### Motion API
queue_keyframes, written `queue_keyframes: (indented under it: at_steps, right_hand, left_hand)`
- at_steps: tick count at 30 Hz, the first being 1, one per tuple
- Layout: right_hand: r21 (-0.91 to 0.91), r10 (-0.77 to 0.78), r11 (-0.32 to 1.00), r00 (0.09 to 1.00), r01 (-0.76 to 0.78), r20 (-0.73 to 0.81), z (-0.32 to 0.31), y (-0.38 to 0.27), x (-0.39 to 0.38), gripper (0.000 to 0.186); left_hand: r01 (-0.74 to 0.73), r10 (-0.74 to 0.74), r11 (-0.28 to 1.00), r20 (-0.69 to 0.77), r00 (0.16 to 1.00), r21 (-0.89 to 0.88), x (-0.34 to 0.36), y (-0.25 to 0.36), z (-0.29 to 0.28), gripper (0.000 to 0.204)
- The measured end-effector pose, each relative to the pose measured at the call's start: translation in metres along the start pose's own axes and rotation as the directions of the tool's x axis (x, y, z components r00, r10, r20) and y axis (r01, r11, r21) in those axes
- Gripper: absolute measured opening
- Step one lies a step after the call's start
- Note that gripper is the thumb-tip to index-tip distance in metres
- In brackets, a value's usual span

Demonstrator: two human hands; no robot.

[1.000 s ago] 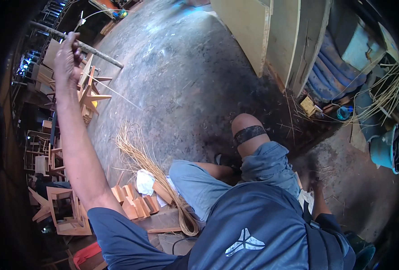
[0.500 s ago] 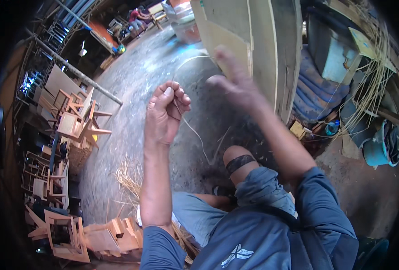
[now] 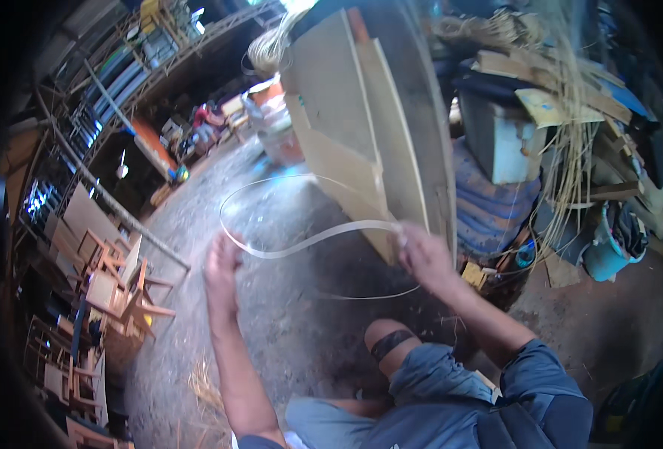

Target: Scraping and smoothing a long rattan or wood strand for furniture weaving.

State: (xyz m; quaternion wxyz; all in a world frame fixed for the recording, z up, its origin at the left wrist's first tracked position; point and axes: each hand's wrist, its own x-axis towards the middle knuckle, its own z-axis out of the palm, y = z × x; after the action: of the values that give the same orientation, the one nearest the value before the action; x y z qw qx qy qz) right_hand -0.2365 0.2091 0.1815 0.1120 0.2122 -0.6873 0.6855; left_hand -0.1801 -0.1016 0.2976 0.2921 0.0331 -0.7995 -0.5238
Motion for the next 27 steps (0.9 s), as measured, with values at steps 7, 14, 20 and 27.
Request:
queue_keyframes:
  at_steps: [7,14,20,27]
  right_hand:
    - [-0.397,-0.494,0.85,0.786,0.346,-0.373,-0.116,-0.111,0.153,0.022]
    - [-0.379,-0.524,0.846,0.716,0.375,-0.46,-0.179,-0.192,0.307,0.024]
    - [-0.576,-0.592,0.757,0.696,0.307,-0.407,-0.193,-0.21,0.382,0.025]
    - [-0.763,-0.641,0.599,0.717,0.243,-0.274,-0.173,-0.225,0.402,0.019]
  left_hand:
    - [0.109,-0.344,0.759,0.254,0.904,0.642,-0.114,-0.179,-0.002,0.034]
    - [0.166,-0.425,0.498,0.073,0.902,0.851,-0.233,-0.297,-0.022,0.036]
    - [0.264,-0.47,0.624,0.083,0.879,0.736,-0.239,-0.241,-0.011,0.048]
    - [0.238,-0.34,0.695,0.019,0.94,0.679,-0.238,-0.194,-0.015,0.035]
